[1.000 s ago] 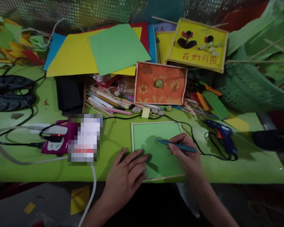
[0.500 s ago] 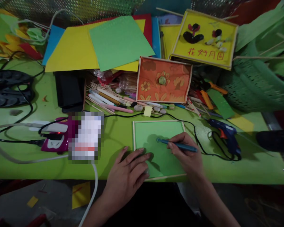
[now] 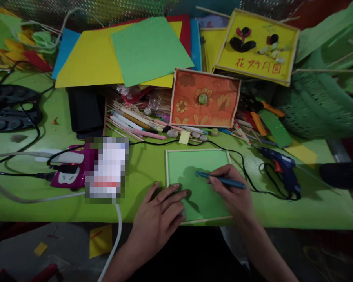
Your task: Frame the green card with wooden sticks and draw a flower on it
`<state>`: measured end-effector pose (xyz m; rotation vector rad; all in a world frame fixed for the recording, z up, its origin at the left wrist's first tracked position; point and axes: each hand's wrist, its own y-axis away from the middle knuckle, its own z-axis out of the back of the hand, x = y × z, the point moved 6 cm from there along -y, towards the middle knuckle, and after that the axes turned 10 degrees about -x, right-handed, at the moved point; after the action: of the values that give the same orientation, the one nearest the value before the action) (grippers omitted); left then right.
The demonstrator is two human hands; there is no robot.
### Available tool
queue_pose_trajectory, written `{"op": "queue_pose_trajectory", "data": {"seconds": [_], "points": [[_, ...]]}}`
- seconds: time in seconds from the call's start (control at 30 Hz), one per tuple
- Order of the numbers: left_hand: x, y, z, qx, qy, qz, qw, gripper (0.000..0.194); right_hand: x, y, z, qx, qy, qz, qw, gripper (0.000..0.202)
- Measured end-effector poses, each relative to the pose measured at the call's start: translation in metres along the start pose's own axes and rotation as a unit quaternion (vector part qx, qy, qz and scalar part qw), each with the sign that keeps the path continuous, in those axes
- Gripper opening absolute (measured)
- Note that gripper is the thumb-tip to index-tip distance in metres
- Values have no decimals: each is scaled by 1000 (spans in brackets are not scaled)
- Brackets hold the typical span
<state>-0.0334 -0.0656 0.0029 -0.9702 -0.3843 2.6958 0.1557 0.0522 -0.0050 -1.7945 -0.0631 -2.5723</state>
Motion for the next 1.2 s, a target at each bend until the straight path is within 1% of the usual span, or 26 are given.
{"op": "queue_pose_trajectory", "data": {"seconds": [0.1, 0.27, 0.43, 0.6, 0.67, 0.8, 0.87, 1.0, 1.2], "points": [[0, 0, 1, -2, -3, -4, 1000, 12, -1, 0, 0, 7, 7, 0, 1000, 24], [0, 1, 0, -3, -7, -5, 1000, 13, 2, -1, -3, 12, 12, -3, 1000, 25], [0, 0, 0, -10, -5, -12, 1000, 12, 4, -1, -3, 2, 21, 10, 1000, 20], [0, 0, 2, -6, -7, -9, 1000, 13, 1, 1, 0, -1, 25, 12, 1000, 21], [0, 0, 1, -6, -7, -11, 1000, 12, -1, 1, 2, -10, 23, 11, 1000, 21], [0, -1, 1, -16, -4, -12, 1000, 10, -2, 1, 10, -56, 8, 21, 998, 18], [-1, -3, 2, -18, -3, -13, 1000, 11, -1, 1, 12, -66, 4, 26, 997, 16], [-1, -4, 3, -17, 0, -13, 1000, 12, -4, 1, 10, -52, 7, 12, 999, 14], [-1, -4, 4, -14, 2, -13, 1000, 11, -7, 0, 8, -41, 12, 0, 999, 17]]}}
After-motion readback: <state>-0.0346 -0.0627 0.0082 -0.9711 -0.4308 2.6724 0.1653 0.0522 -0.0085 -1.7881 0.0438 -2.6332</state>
